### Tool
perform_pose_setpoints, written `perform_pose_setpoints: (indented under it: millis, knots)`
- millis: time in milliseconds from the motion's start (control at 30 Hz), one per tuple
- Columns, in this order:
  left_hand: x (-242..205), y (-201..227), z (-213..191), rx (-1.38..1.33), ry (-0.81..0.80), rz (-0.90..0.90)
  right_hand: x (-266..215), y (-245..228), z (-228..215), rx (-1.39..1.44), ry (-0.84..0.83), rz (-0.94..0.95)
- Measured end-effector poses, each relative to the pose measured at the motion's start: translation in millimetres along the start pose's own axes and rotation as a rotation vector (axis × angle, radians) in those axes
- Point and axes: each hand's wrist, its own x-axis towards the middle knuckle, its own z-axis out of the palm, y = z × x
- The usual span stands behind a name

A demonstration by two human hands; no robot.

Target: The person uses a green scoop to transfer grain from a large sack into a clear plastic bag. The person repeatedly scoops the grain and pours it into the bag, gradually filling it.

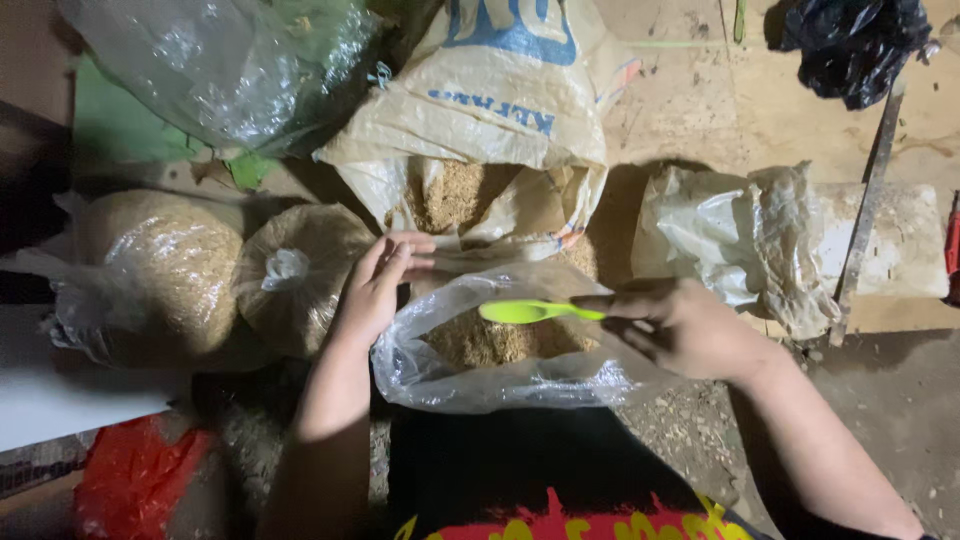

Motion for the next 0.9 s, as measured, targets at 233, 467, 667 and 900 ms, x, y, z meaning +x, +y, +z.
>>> perform_pose_setpoints:
  millis: [233, 467, 667, 900]
  knots:
    - [3.4, -26.5, -12.3, -0.107, 0.003, -0.063, 38.4, 8.8, -14.9, -0.178, 0.148, 0.255]
    - [72.1, -68.4, -9.3, 0.092, -0.089, -0.040, 165.6, 68.1, 49.6, -0.223, -0.160, 0.529]
    - [115.6, -77.7, 32.0, 0.120, -0.165, -0.531, 243.8, 134.0, 106.4, -0.417, -0.110, 0.648]
    - [130.9, -92.8, 55.6, 0.521, -0.261, -0.116, 250.8, 143.3, 143.3, -0.313, -0.084, 0.545]
